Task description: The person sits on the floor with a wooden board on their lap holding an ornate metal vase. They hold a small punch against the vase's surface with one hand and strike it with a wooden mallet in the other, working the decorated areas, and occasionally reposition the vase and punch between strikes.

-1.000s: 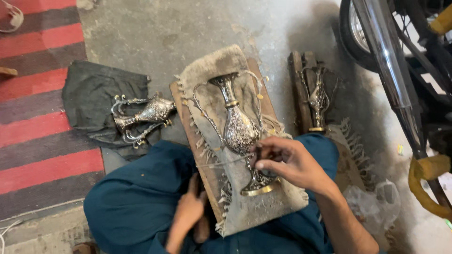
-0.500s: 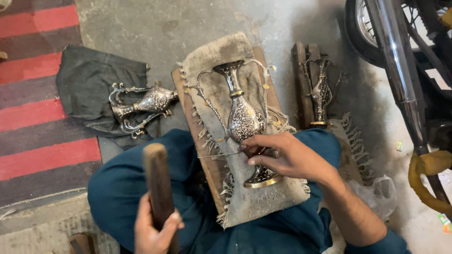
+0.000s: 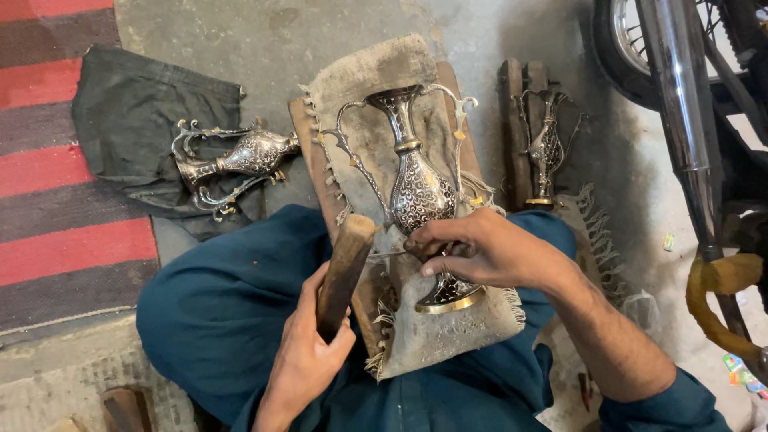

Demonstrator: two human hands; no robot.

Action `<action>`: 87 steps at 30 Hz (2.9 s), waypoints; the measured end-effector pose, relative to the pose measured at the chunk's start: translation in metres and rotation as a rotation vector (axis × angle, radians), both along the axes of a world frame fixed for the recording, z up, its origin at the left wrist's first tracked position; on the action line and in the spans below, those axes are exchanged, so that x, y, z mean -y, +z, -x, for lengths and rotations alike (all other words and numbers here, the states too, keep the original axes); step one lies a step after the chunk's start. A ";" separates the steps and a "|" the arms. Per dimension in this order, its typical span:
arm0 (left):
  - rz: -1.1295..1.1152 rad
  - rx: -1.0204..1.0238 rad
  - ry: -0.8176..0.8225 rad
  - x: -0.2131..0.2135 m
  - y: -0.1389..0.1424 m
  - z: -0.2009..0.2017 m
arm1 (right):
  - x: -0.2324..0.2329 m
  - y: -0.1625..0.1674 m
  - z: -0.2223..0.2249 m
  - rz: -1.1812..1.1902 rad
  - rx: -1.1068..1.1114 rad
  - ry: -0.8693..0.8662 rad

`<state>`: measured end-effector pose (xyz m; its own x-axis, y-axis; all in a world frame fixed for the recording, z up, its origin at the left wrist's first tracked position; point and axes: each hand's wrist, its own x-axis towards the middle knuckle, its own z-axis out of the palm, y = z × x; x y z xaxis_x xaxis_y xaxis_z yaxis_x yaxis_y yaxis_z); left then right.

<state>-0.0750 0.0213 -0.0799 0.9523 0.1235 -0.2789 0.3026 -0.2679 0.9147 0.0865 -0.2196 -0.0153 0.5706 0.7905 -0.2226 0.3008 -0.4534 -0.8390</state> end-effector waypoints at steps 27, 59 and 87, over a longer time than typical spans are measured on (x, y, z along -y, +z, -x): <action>-0.624 0.207 -0.135 -0.024 -0.016 -0.031 | 0.012 -0.006 -0.008 -0.092 -0.118 -0.011; -0.295 -0.036 -0.163 -0.006 0.028 -0.049 | 0.051 -0.035 0.002 -0.284 -0.115 -0.309; -0.473 0.373 -0.405 -0.014 0.055 -0.090 | 0.050 -0.028 0.004 -0.274 -0.224 -0.339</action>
